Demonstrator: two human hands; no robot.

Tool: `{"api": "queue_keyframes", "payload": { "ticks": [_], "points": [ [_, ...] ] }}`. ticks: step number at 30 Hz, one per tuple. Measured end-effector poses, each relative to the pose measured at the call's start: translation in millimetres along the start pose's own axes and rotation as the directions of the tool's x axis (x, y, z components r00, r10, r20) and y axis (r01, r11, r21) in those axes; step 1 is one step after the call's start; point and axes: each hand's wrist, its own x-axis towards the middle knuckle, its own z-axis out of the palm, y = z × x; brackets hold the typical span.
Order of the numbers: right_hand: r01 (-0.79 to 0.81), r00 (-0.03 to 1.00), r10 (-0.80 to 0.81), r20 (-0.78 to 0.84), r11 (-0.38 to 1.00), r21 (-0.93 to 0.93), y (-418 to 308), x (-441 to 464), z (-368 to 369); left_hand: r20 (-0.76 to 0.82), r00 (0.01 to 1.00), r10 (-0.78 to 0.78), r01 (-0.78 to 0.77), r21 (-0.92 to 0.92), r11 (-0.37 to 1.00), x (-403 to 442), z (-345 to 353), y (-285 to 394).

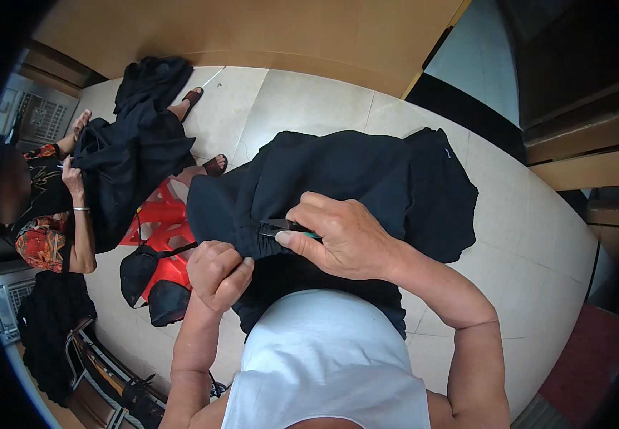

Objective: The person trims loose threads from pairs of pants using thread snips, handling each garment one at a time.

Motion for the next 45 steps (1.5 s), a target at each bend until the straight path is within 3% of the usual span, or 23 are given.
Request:
{"api": "queue_keyframes", "payload": {
  "ticks": [4, 15, 19, 24, 30, 34, 39, 45],
  "points": [
    [0.029, 0.999, -0.031, -0.014, 0.994, -0.104, -3, 3, 8, 0.004, 1.0, 0.014, -0.014, 0.02, 1.0, -5, -1, -1],
    [-0.011, 0.999, 0.015, 0.036, 0.993, -0.115, 0, 6, 12, 0.058, 0.998, -0.022, 0.024, -0.027, 0.999, -8, -3, 1],
    [-0.03, 0.999, 0.03, 0.014, 0.999, 0.041, 8, 7, 15, 0.012, 1.0, 0.024, -0.024, 0.008, 1.0, -6, 3, -4],
    [-0.084, 0.996, 0.085, -0.015, 0.993, 0.085, 9, 1, 19, -0.003, 0.999, 0.036, -0.036, -0.004, 0.999, -9, 3, 0],
    [0.002, 0.991, 0.031, -0.129, 0.97, 0.244, -5, 12, 26, 0.014, 0.998, 0.059, -0.059, 0.013, 0.998, -10, -2, 6],
    [-0.069, 0.996, 0.049, 0.072, 0.947, 0.313, -6, 24, 27, 0.027, 0.992, 0.121, -0.122, 0.028, 0.992, -11, -1, 4],
    [-0.03, 0.994, 0.023, 0.104, 0.997, 0.07, -8, 19, 30, 0.028, 0.991, 0.133, -0.133, -0.012, 0.991, -19, 3, 9],
    [-0.084, 0.996, 0.084, 0.006, 0.994, 0.076, 5, 19, 31, 0.024, 0.995, 0.092, -0.092, 0.015, 0.996, -18, 3, 3]
  ]
}}
